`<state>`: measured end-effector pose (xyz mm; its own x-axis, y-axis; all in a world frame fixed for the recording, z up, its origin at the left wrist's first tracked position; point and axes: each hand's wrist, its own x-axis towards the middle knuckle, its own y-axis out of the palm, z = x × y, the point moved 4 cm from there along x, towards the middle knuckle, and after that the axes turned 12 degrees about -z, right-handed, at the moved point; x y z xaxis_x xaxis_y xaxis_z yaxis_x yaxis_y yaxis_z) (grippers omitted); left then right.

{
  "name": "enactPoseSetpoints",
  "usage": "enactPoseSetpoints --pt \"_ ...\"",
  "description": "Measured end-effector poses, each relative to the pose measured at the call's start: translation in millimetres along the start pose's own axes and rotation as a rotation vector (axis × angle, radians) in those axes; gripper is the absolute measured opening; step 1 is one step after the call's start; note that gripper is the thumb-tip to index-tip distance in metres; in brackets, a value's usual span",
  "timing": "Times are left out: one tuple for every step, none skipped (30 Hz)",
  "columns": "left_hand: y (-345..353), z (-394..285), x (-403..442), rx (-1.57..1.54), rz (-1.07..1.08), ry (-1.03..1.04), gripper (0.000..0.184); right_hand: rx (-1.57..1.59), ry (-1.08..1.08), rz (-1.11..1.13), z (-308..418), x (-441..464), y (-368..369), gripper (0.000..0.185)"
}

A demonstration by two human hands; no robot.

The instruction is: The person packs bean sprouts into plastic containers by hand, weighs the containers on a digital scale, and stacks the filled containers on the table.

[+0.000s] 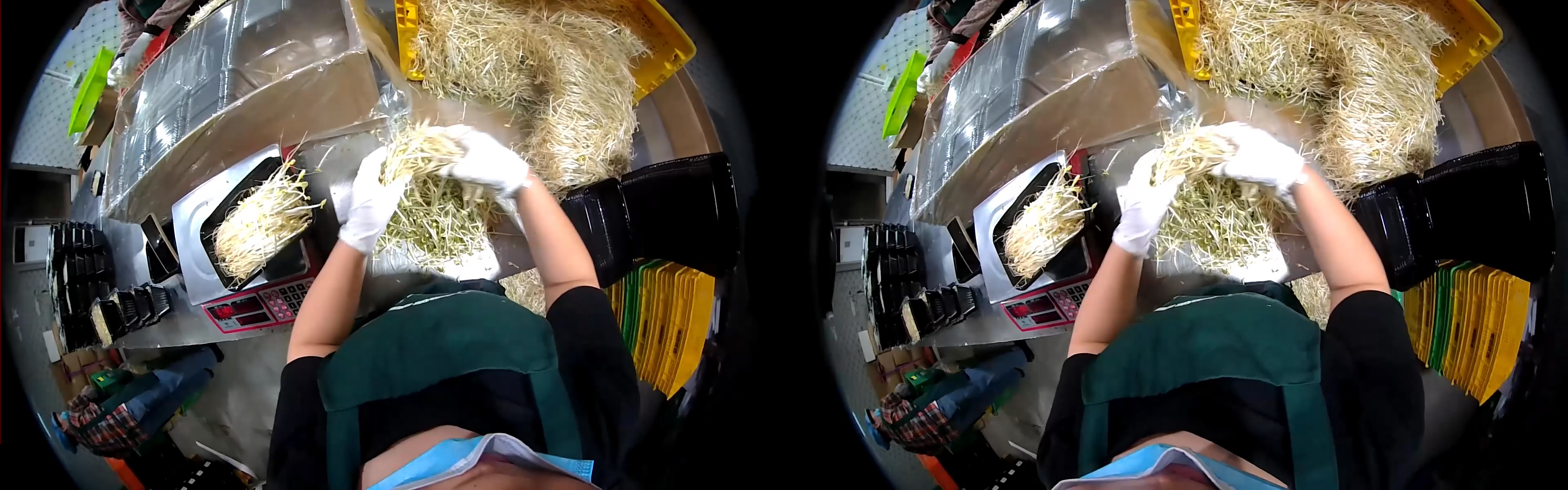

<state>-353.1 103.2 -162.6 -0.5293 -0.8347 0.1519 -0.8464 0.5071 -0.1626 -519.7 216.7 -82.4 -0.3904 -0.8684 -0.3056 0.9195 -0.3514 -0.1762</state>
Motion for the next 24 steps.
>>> enactPoseSetpoints --pt "-4 -16 -8 -0.156 0.02 0.03 0.051 0.075 -0.011 -0.032 5 -15 -11 0.061" --pt "-3 -16 -14 -0.101 0.124 0.083 0.048 0.081 -0.196 0.026 -20 -12 -22 0.062" --pt "-7 -11 -27 -0.01 0.196 0.137 0.049 0.236 -0.13 0.091 -40 -18 -21 0.066" --pt "-8 -7 -43 0.074 0.216 0.296 0.051 0.388 -0.056 0.152 -60 -24 -19 0.07" --pt "-8 -4 -59 0.157 0.234 0.456 0.053 -0.316 -0.491 0.014 -86 -31 -21 0.087" --pt "-5 4 -76 0.41 0.295 0.389 0.06 -0.607 -0.492 -0.06 -86 -54 -11 0.097" --pt "-3 1 -84 0.431 0.321 0.497 0.066 -0.899 -0.485 -0.133 -81 -79 1 0.107" --pt "0 -3 -89 0.544 0.313 0.538 0.066 -0.925 -0.558 -0.161 -87 -87 6 0.117" --pt "3 -7 -93 0.659 0.306 0.578 0.066 -0.925 -0.557 -0.161 -90 -85 6 0.117" --pt "6 3 -89 0.661 0.267 0.594 0.067 -1.032 -0.474 -0.189 -95 -77 4 0.117" --pt "12 14 -78 0.662 0.233 0.611 0.069 -1.135 -0.386 -0.217 -102 -68 0 0.117" --pt "14 22 -63 0.572 0.231 0.623 0.065 -0.866 -0.55 -0.288 -111 -51 -13 0.102" --pt "18 21 -47 0.372 0.228 0.46 0.059 -0.269 -0.315 -0.111 -115 -31 -17 0.085" --pt "16 19 -34 0.126 0.173 0.344 0.057 0.321 -0.041 -0.036 -120 -12 -22 0.069" --pt "11 19 -23 -0.117 0.119 0.222 0.055 0.239 -0.157 0.04 -115 -6 -29 0.06" --pt "6 9 -13 -0.157 -0.012 0.228 0.056 0.069 -0.239 -0.022 -109 -4 -44 0.059" --pt "-1 -1 -3 -0.196 -0.144 0.232 0.056 -0.015 -0.177 -0.05 -110 -7 -54 0.059" --pt "-11 0 12 0.147 -0.123 0.175 0.05 -0.098 -0.113 -0.072 -101 -14 -60 0.059" --pt "-20 1 27 0.495 -0.067 0.137 0.046 -0.109 0.089 -0.012 -83 -18 -60 0.065" --pt "-30 20 44 0.631 -0.029 0.01 0.05 -0.431 0.017 -0.035 -83 -10 -58 0.073" --pt "-33 39 48 0.74 -0.031 -0.059 0.055 -0.687 -0.146 -0.124 -91 -6 -53 0.079" --pt "-35 58 53 0.851 -0.024 -0.131 0.06 -0.954 -0.284 -0.247 -100 -3 -49 0.085" --pt "-32 60 54 0.903 0.016 -0.069 0.058 -1.041 -0.346 -0.284 -105 -4 -42 0.094" --pt "-28 62 55 0.954 0.053 -0.005 0.055 -1.128 -0.405 -0.326 -110 -4 -36 0.104"
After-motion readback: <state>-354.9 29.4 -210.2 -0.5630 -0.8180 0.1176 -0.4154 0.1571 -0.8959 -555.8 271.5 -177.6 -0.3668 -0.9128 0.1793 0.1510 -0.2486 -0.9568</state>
